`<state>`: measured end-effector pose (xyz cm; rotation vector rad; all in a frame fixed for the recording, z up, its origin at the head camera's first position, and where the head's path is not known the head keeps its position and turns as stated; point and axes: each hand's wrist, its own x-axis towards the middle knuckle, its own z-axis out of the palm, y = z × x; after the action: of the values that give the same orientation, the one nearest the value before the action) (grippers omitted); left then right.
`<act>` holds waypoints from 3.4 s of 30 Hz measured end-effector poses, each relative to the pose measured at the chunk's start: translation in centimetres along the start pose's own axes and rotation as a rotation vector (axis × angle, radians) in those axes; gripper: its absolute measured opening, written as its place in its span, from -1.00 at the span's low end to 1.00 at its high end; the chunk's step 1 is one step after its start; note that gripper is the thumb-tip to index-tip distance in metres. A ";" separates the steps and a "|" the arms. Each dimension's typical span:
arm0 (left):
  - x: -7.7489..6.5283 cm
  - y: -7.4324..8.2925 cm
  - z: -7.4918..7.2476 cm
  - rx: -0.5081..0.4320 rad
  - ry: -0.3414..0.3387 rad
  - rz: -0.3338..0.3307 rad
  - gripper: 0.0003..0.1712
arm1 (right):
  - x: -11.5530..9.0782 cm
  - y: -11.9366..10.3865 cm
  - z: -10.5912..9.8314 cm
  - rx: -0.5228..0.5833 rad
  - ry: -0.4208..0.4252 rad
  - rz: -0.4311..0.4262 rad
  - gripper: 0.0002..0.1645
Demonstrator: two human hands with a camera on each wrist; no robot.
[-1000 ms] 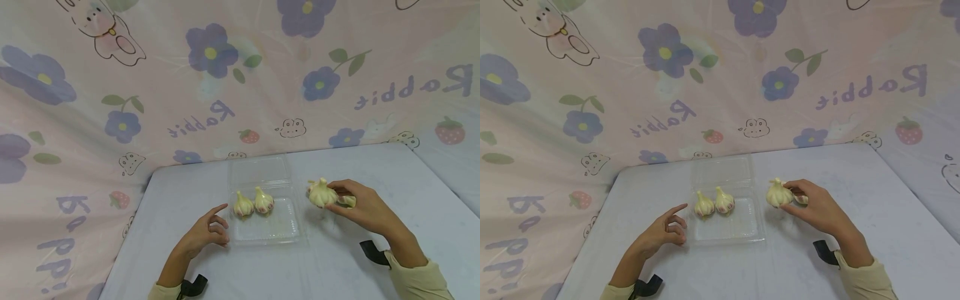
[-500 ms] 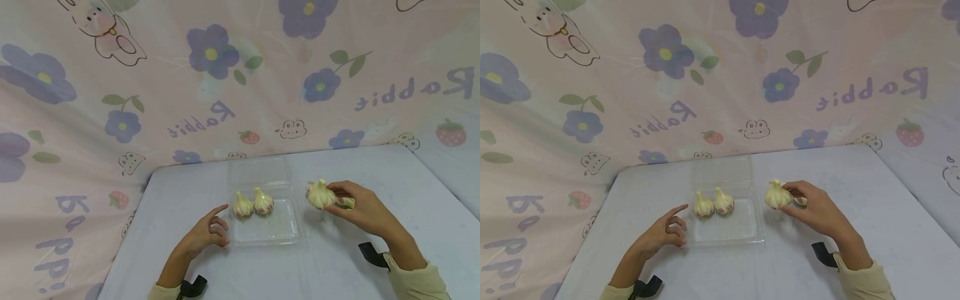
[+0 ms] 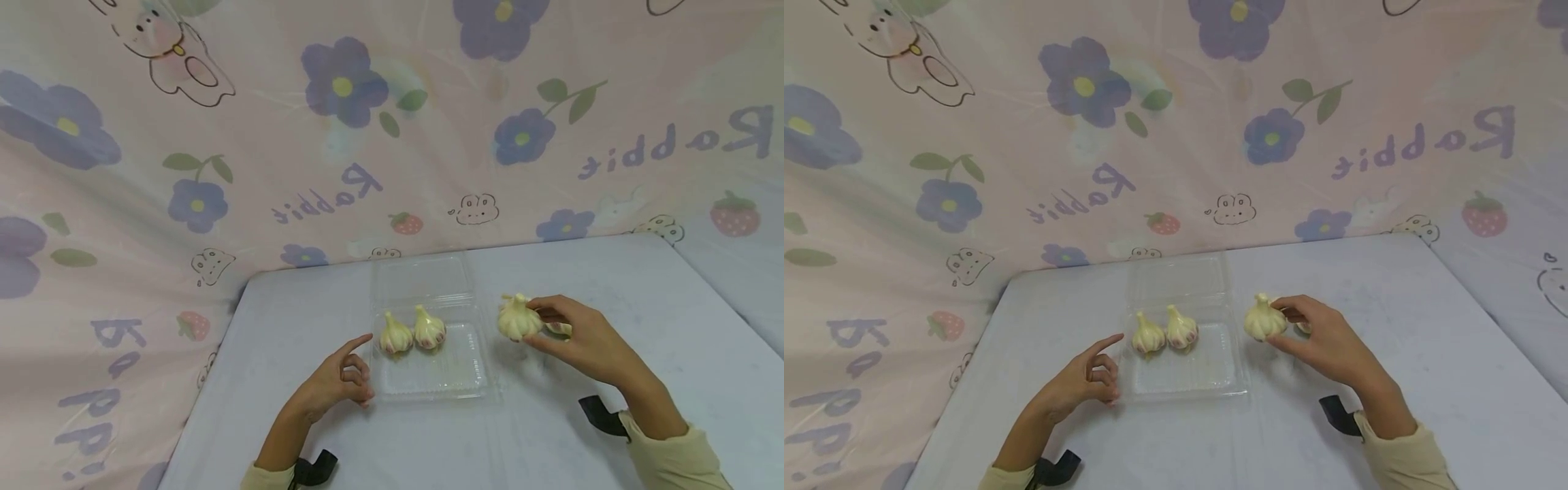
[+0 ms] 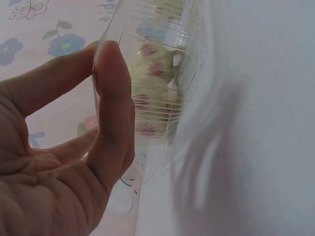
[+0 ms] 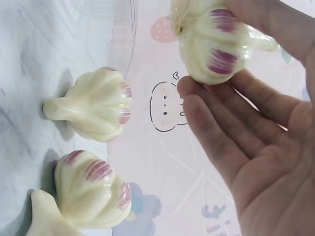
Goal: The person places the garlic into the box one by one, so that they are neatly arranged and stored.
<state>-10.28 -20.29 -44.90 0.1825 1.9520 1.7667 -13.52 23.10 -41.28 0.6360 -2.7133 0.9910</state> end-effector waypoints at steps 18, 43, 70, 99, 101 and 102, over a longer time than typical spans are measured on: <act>-0.1 0.1 0.0 0.024 0.005 0.003 0.17 | 0.6 -0.8 1.2 0.056 -0.036 0.012 -0.40; -0.3 -0.3 1.4 -0.023 0.087 0.021 0.19 | 2.7 -2.8 4.8 0.201 -0.073 0.011 -0.39; 0.2 -1.0 1.2 -0.056 0.101 0.011 0.22 | 4.5 -1.1 7.9 0.107 -0.083 -0.035 -0.40; -0.2 -0.5 1.5 -0.074 0.087 0.018 0.21 | 4.7 -0.7 9.6 -0.044 -0.072 -0.052 -0.44; -0.2 -0.5 1.5 -0.072 0.089 0.020 0.21 | 4.7 -0.8 9.6 -0.063 -0.078 -0.054 -0.44; -0.2 -0.5 1.5 -0.071 0.091 0.020 0.21 | 4.7 -0.8 9.6 -0.069 -0.081 -0.051 -0.44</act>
<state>-9.33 -19.14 -45.43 0.0998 1.9524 1.8846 -17.54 14.74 -46.69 0.7446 -2.7717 0.8745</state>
